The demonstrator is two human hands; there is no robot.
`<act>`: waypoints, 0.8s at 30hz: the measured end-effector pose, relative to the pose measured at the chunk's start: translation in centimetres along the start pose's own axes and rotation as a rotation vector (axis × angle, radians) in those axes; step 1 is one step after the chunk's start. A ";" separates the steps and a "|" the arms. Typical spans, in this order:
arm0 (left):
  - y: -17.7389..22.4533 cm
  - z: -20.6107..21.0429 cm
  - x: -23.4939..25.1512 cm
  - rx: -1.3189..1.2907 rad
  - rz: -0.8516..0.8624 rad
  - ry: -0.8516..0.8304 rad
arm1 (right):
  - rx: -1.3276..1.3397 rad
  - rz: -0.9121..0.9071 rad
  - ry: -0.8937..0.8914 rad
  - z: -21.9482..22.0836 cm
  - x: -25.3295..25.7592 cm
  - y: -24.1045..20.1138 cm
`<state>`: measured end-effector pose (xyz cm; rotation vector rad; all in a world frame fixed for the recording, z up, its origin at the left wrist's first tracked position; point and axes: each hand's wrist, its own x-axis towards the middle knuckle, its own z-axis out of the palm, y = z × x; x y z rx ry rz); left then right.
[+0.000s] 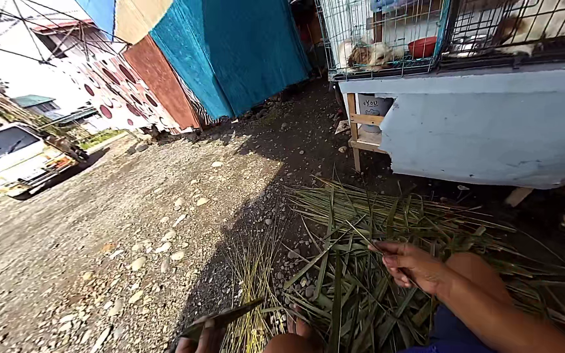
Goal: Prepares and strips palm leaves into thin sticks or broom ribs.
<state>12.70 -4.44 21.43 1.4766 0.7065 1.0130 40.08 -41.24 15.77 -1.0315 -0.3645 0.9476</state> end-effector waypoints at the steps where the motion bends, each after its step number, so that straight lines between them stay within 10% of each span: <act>1: 0.5 3.8 -0.9 -0.033 -0.007 -0.033 | -0.010 0.022 -0.094 0.9 -0.3 0.6; 8: 0.3 19.2 -10.1 -0.232 -0.220 -0.433 | 0.137 0.133 -0.351 3.7 -1.6 3.2; 24: 0.4 18.0 -11.2 -0.165 -0.232 -0.527 | 0.216 0.055 -0.159 3.1 -1.2 2.7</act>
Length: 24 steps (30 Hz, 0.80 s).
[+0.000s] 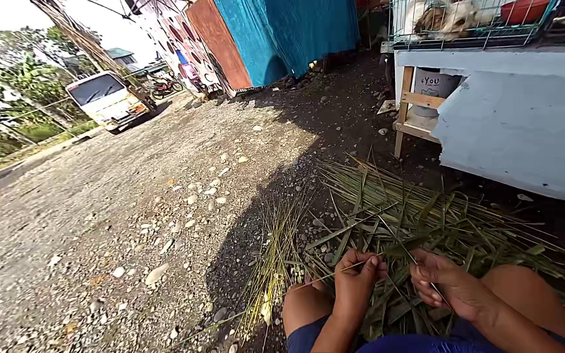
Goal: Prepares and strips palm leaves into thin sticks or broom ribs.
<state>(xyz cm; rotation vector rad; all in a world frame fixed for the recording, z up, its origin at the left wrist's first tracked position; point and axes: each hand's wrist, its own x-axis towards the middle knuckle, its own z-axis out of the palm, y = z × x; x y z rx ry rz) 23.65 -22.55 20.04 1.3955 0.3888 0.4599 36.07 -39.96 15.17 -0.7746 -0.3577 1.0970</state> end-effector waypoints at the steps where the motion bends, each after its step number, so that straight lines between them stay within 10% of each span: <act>1: -0.4 0.0 0.0 0.038 0.047 -0.016 | -0.058 0.023 0.013 0.6 0.1 0.2; 11: -2.1 -1.1 -0.9 0.586 0.472 -0.126 | -0.375 0.066 0.128 1.2 0.7 1.0; 18: -1.7 -1.5 -1.9 0.737 0.507 -0.229 | -0.438 0.117 0.587 -5.2 3.7 1.4; 24: -3.0 -1.7 -2.1 0.810 0.437 -0.278 | -0.864 0.213 0.557 -6.7 4.6 2.5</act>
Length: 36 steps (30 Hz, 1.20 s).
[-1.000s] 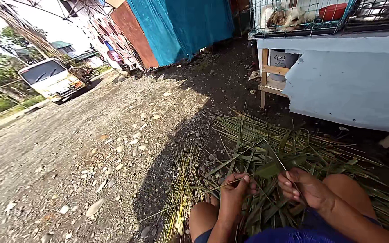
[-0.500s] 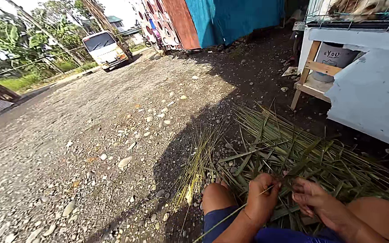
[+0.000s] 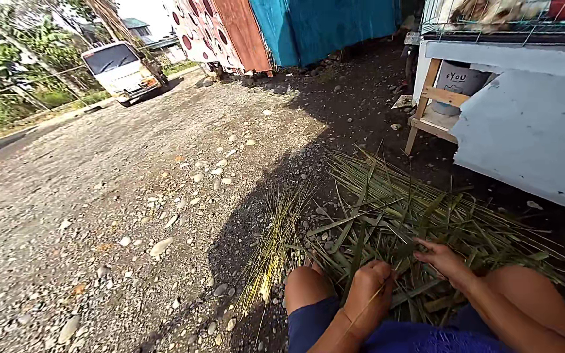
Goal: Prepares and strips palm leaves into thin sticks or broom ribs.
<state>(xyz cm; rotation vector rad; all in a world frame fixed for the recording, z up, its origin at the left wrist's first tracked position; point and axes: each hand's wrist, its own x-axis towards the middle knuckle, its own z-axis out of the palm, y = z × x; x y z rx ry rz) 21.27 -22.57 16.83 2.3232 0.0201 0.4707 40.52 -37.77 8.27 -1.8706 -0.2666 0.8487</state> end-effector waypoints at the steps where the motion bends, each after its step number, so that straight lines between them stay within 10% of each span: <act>1: 0.0 -0.1 0.0 0.003 -0.003 0.004 | -0.015 0.001 -0.006 0.2 0.0 0.0; 9: -1.6 -2.5 0.5 -0.299 -0.155 0.213 | 0.916 0.143 -0.180 -1.4 -1.1 -1.1; 15: -2.2 -2.4 0.5 -0.404 -0.261 0.240 | 1.104 0.181 -0.263 -2.0 -1.2 -0.7; 28: -2.5 -4.5 0.8 -0.750 -0.628 0.333 | 1.150 0.145 -0.400 -2.5 -1.5 -0.2; 36: -1.9 -3.3 0.3 -0.192 -0.022 0.113 | 0.351 -0.048 -0.301 -1.0 -2.4 -0.1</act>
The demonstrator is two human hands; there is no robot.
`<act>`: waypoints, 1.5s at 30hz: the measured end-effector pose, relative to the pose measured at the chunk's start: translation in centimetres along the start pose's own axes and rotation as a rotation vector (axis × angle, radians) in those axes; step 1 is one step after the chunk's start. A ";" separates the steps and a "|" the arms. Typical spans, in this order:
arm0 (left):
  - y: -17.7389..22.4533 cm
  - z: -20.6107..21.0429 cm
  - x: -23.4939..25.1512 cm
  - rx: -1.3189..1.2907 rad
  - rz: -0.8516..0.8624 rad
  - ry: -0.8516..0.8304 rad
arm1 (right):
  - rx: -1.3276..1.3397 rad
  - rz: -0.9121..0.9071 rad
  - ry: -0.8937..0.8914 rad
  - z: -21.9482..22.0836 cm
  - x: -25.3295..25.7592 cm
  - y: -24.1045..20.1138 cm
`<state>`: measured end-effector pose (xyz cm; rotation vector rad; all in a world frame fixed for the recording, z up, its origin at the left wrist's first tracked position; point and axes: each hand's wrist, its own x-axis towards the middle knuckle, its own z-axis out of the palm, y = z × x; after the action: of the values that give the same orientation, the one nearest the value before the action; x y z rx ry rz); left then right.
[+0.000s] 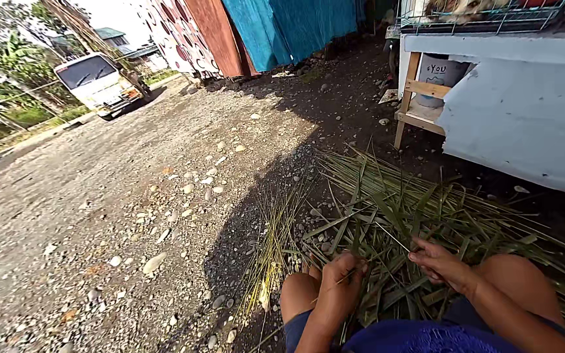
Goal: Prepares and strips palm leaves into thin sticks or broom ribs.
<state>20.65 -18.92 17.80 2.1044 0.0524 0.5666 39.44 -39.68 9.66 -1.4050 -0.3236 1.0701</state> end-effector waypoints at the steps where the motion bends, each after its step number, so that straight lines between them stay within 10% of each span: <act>1: 0.4 0.0 0.0 0.086 0.072 -0.035 | -0.064 -0.007 0.015 0.2 0.0 -0.1; 11: 2.9 0.8 -0.9 0.226 0.408 -0.073 | -0.257 0.037 0.451 -1.3 2.2 1.9; 21: 2.0 -0.5 -0.4 -0.271 -0.246 0.348 | 0.521 0.556 0.260 -0.3 2.1 2.7; 30: 2.1 1.0 0.6 -0.497 -0.463 0.398 | 0.357 -0.206 -0.056 5.5 -2.3 -3.0; 36: 1.9 3.2 0.9 -0.484 -0.357 0.272 | 0.226 -0.157 -0.237 8.5 -3.8 -4.0; 45: 2.4 3.1 0.2 -0.513 -0.323 0.194 | 0.525 -0.081 -0.016 6.6 -2.3 -3.5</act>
<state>21.70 -22.72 18.38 1.5005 0.3180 0.5197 34.78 -36.61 15.06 -0.9073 -0.0964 1.0081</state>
